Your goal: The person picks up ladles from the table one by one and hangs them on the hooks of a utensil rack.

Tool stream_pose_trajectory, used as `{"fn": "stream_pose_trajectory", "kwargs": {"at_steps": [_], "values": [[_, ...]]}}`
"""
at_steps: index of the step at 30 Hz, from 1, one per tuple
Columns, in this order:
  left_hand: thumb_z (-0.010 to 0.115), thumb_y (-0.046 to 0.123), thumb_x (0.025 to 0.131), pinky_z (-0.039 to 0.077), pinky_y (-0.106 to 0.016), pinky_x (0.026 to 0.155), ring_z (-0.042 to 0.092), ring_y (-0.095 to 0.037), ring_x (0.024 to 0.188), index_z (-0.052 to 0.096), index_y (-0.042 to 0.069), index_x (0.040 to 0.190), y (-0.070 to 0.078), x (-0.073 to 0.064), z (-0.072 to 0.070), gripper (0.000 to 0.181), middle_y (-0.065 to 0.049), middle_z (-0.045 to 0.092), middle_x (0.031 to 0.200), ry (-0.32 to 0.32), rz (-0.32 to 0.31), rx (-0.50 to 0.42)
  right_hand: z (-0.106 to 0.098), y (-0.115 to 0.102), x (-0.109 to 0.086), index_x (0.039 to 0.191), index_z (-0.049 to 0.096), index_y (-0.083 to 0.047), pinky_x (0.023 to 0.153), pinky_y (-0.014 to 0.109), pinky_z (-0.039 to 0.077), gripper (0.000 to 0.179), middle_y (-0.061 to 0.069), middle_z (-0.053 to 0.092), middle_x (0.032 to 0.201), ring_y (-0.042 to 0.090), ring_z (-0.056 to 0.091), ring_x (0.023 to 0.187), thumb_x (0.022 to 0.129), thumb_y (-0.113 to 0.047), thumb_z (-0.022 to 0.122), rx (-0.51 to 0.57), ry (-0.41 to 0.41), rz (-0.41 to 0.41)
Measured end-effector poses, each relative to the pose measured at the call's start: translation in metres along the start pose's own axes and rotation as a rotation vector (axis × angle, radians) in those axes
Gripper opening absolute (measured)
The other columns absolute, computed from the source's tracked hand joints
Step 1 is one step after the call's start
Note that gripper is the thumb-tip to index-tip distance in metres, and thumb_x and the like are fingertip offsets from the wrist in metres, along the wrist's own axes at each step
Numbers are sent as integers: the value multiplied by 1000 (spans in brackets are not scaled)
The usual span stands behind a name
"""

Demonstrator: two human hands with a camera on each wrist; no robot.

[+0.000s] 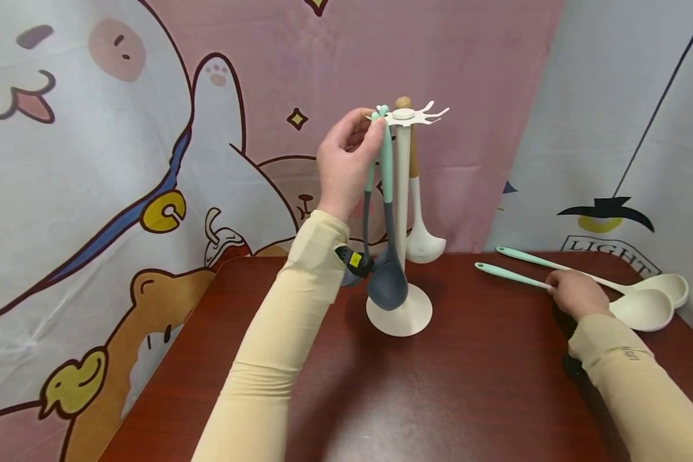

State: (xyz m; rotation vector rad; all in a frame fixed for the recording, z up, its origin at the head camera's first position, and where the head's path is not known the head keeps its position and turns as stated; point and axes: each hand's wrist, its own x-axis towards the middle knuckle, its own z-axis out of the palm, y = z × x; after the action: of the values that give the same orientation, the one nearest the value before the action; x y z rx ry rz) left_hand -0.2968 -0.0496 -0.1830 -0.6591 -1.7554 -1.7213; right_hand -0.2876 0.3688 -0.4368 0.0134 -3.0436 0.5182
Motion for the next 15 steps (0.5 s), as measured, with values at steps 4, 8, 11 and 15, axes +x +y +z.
{"fn": "stream_pose_trajectory", "kwargs": {"at_steps": [4, 8, 11, 15], "values": [[67, 17, 95, 51, -25, 79, 62, -17, 88, 69, 2, 111, -2, 1, 1, 22, -8, 68, 100, 6, -3, -1, -4, -8, 1, 106, 63, 7, 62, 51, 46, 18, 25, 61, 90, 38, 57, 77, 93, -7, 63, -4, 47, -23], [66, 16, 95, 51, -24, 79, 62, -17, 88, 69, 2, 112, -5, 3, 2, 22, -8, 68, 100, 7, -8, -5, -8, -21, 1, 107, 61, 6, 68, 56, 45, 18, 29, 59, 97, 42, 56, 85, 95, -7, 63, 0, 86, -56], [66, 16, 95, 51, -24, 79, 62, -17, 89, 69, 2, 112, -5, 3, 1, 22, -8, 68, 100, 7, -10, -7, -10, -31, 1, 106, 61, 5, 70, 57, 44, 16, 28, 59, 97, 41, 56, 85, 95, -6, 63, 21, 121, -83], [66, 16, 95, 51, -25, 80, 62, -17, 89, 69, 2, 112, -4, 3, 1, 22, -8, 68, 101, 6, -7, -15, -11, -42, 1, 105, 62, 4, 72, 57, 43, 15, 25, 60, 94, 39, 55, 84, 94, -5, 63, 43, 179, -135]]}}
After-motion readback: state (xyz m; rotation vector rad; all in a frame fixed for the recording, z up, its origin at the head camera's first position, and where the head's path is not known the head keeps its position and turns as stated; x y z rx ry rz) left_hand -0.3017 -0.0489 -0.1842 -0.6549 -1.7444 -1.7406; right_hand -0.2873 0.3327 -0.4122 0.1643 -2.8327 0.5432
